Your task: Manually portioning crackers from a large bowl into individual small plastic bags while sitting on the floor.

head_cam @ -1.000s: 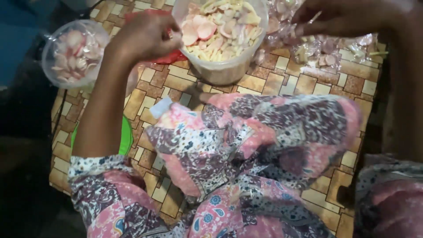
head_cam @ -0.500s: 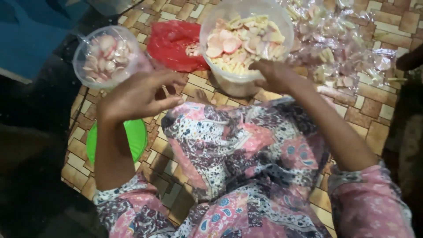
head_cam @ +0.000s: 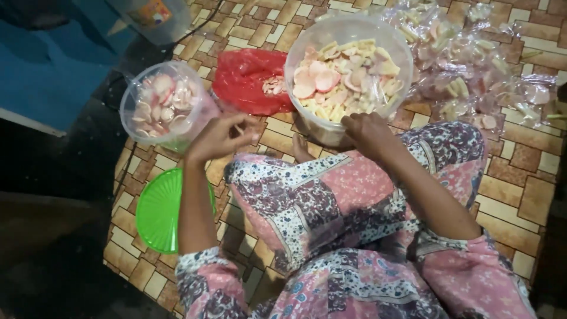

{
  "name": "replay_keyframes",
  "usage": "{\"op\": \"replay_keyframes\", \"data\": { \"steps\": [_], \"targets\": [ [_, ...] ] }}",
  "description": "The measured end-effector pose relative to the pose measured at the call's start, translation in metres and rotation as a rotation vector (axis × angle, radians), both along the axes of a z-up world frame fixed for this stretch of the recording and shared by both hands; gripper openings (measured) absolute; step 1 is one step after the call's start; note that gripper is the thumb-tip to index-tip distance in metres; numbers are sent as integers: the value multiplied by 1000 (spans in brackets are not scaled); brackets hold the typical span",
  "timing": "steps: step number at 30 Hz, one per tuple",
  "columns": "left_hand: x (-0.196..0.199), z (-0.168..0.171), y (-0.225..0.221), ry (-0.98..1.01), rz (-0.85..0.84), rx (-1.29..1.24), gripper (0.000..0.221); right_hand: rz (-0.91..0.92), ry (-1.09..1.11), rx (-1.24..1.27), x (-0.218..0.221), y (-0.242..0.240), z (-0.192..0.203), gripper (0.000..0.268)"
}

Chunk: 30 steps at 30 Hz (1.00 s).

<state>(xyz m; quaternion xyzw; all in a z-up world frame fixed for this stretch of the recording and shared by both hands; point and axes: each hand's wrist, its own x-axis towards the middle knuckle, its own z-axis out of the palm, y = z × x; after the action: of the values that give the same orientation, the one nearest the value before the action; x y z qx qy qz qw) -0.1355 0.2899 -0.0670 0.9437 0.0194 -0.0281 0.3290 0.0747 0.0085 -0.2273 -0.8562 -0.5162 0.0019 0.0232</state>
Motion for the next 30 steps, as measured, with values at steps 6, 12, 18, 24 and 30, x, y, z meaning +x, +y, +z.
{"op": "replay_keyframes", "data": {
  "steps": [6, 12, 18, 24, 30],
  "targets": [
    [61, -65, -11, -219, 330, -269, 33, 83, -203, 153, 11, -22, -31, 33],
    [149, -82, -12, -181, 621, -666, 40, 121, -100, 127, -10, -65, -1, 34],
    [213, -40, -8, 4, 623, -287, 21, 199, 24, 263, -26, -81, 38, 14],
    [202, -104, 50, 88, 714, -109, 21, 236, -65, 453, -38, -83, 47, 36],
    [188, -221, 123, -37, 1258, -150, 73, 99, -198, 395, -46, -72, 51, 28]
  ]
}}
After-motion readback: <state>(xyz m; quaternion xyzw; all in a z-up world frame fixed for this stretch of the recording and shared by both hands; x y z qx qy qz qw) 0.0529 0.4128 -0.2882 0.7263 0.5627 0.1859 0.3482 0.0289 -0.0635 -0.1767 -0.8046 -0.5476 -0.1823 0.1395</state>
